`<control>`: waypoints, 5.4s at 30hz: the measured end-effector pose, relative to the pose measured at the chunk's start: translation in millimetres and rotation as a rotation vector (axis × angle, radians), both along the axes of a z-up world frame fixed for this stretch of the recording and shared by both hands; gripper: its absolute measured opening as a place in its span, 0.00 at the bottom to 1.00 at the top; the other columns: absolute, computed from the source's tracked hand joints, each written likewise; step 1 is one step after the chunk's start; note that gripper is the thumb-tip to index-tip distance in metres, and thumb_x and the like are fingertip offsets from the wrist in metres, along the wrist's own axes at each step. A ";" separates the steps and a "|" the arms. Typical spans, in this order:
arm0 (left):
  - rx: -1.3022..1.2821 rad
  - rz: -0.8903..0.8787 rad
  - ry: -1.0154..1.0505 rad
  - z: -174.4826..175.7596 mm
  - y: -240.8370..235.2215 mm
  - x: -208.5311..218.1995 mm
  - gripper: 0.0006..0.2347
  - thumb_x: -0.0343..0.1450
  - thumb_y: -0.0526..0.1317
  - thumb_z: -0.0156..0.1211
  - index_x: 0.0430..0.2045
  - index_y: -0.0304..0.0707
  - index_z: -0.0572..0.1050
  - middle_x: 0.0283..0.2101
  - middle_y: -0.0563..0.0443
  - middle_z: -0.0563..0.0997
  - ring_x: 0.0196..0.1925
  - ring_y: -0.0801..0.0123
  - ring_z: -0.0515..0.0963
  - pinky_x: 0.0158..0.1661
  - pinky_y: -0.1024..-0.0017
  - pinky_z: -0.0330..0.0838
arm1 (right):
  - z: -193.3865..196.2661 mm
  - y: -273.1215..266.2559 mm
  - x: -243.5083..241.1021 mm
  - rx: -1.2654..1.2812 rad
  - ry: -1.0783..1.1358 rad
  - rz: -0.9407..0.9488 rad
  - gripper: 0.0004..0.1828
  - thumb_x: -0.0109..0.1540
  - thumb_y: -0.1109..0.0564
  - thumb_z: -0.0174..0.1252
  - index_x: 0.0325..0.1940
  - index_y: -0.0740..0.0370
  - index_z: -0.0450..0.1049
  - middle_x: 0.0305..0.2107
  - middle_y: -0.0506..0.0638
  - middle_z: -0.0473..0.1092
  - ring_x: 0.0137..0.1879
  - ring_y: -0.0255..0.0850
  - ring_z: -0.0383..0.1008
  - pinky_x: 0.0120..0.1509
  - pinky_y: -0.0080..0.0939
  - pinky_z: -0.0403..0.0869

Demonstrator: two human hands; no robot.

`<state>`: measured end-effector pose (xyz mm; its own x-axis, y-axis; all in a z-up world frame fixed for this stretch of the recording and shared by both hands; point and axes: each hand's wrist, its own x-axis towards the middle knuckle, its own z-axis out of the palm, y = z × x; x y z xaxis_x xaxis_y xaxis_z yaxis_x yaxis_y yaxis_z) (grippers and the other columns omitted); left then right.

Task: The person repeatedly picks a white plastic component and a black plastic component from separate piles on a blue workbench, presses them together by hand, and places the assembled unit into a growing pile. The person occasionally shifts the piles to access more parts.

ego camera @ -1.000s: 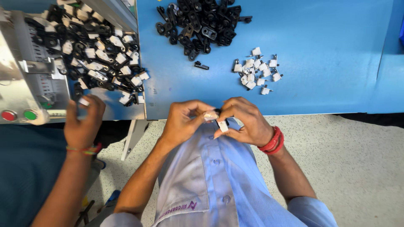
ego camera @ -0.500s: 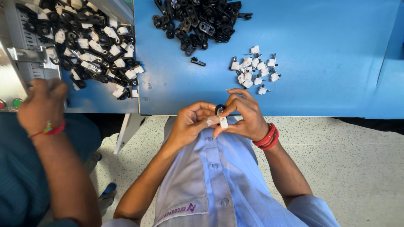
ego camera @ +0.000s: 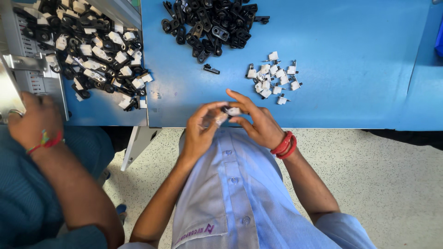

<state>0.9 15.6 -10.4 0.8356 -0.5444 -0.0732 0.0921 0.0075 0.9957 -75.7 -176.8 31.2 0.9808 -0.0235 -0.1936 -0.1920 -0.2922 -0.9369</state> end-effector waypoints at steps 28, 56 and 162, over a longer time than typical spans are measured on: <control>0.526 0.124 -0.750 -95.5 -38.4 77.7 0.10 0.67 0.29 0.61 0.41 0.37 0.77 0.57 0.42 0.76 0.60 0.48 0.73 0.59 0.52 0.63 | -55.0 -11.2 23.1 -0.402 -0.258 -0.191 0.12 0.56 0.57 0.73 0.41 0.60 0.80 0.40 0.49 0.79 0.47 0.43 0.79 0.55 0.42 0.71; -0.486 -0.518 0.841 -23.0 20.2 40.9 0.08 0.75 0.36 0.62 0.43 0.31 0.73 0.40 0.36 0.85 0.39 0.58 0.86 0.42 0.64 0.83 | 44.1 24.5 17.9 -0.142 -0.422 -0.064 0.22 0.58 0.74 0.62 0.55 0.62 0.80 0.40 0.52 0.74 0.47 0.41 0.76 0.51 0.37 0.75; -0.323 -0.333 0.409 21.6 -13.5 29.8 0.13 0.75 0.26 0.58 0.54 0.23 0.75 0.48 0.41 0.83 0.48 0.69 0.84 0.51 0.70 0.81 | 15.7 -16.7 6.6 -0.372 -0.668 -0.162 0.32 0.43 0.41 0.80 0.39 0.58 0.74 0.23 0.42 0.66 0.39 0.38 0.70 0.63 0.49 0.72</control>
